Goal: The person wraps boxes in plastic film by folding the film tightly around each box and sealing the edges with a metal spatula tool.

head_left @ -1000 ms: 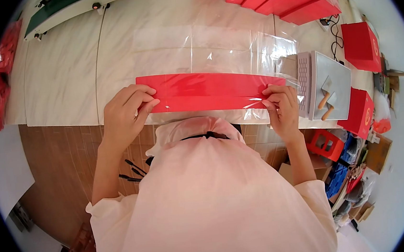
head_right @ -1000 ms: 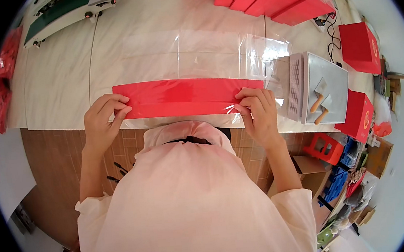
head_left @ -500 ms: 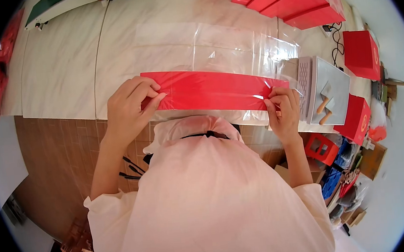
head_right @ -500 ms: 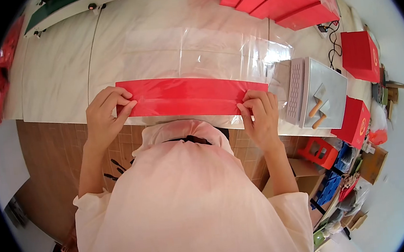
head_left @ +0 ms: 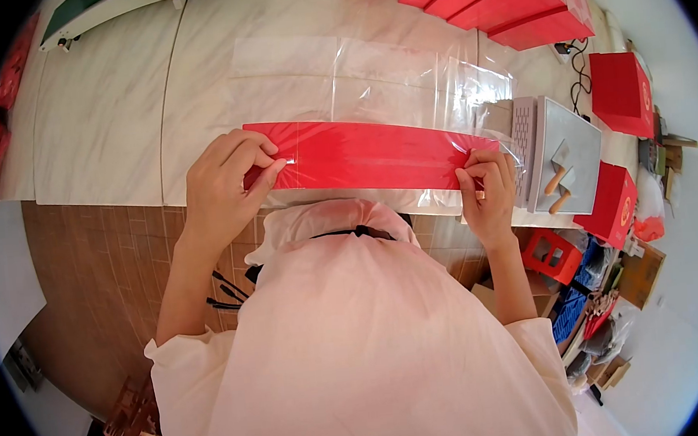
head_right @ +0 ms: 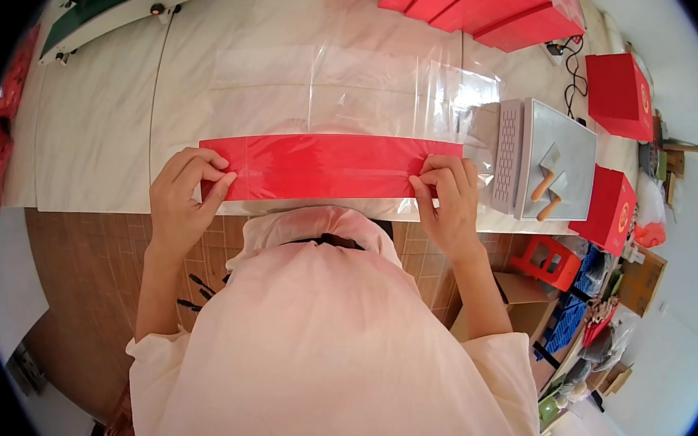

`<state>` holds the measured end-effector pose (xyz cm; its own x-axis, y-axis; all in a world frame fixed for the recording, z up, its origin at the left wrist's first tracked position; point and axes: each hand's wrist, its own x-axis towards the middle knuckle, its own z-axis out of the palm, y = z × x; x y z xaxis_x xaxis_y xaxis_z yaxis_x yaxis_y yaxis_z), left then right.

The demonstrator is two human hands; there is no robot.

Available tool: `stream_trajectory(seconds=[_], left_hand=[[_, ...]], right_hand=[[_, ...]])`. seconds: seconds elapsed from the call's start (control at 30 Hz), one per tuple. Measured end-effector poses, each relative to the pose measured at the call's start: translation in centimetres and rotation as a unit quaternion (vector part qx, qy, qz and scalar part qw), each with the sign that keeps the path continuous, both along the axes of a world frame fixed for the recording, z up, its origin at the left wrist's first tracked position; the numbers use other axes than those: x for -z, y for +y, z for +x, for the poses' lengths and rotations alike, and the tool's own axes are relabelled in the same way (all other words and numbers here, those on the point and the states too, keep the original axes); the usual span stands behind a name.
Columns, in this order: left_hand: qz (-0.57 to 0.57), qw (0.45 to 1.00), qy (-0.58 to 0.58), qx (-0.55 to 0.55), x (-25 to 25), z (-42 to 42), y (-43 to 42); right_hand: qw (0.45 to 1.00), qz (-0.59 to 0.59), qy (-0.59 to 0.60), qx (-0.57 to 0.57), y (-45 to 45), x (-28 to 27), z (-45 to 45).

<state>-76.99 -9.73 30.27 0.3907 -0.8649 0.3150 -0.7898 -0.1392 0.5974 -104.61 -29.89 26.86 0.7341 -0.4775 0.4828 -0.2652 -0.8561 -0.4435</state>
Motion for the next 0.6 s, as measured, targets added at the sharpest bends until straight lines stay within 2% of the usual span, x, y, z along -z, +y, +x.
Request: stream_trajectory(seconds=[0.43,0.53,0.6], left_hand=[[0.016,1.0,0.022,-0.005,-0.3,-0.2,0.1],[0.019,0.999,0.031,-0.008,-0.2,-0.3,0.1],[-0.016,1.0,0.014,0.001,-0.1,-0.3,-0.1]], right_hand=[[0.999,0.023,-0.013,0.021,0.4,0.5,0.1],[0.998,-0.022,-0.018,0.048,0.6,0.2,1.0],[0.99,-0.09,-0.017,0.105,1.2,-0.2,2.0]])
